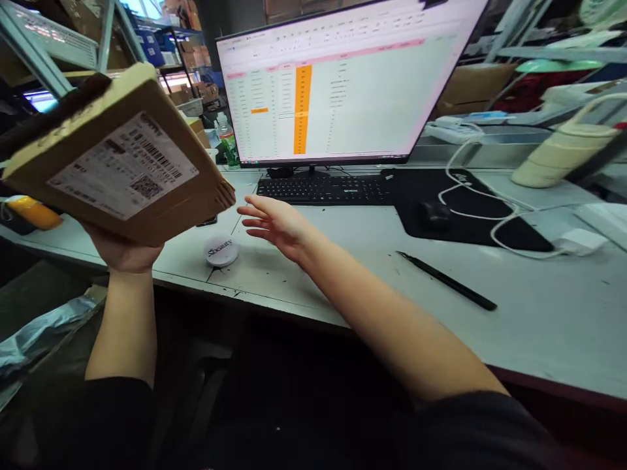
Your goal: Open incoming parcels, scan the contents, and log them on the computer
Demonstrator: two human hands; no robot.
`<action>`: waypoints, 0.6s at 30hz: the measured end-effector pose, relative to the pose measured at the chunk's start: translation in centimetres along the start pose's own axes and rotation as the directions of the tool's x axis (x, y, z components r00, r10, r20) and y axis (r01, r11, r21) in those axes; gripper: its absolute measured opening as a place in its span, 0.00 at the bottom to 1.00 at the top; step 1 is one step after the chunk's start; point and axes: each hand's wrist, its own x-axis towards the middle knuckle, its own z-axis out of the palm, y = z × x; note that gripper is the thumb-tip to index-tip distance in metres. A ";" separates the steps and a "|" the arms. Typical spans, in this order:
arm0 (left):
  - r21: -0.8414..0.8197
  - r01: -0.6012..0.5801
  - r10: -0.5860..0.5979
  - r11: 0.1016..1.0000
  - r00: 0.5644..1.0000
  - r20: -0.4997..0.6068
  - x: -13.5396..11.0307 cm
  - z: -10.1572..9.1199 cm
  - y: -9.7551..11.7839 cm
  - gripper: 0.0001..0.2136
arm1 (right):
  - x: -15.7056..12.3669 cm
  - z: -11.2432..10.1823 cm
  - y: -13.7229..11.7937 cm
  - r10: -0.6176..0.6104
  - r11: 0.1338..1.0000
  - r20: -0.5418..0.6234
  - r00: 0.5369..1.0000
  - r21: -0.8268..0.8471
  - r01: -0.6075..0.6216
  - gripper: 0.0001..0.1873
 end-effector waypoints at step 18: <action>0.879 0.446 0.394 0.166 0.787 -0.474 -11.4 -22.2 7.9 0.20 | -2.8 -5.6 9.4 0.191 0.954 -0.258 0.947 -0.177 -0.241 0.20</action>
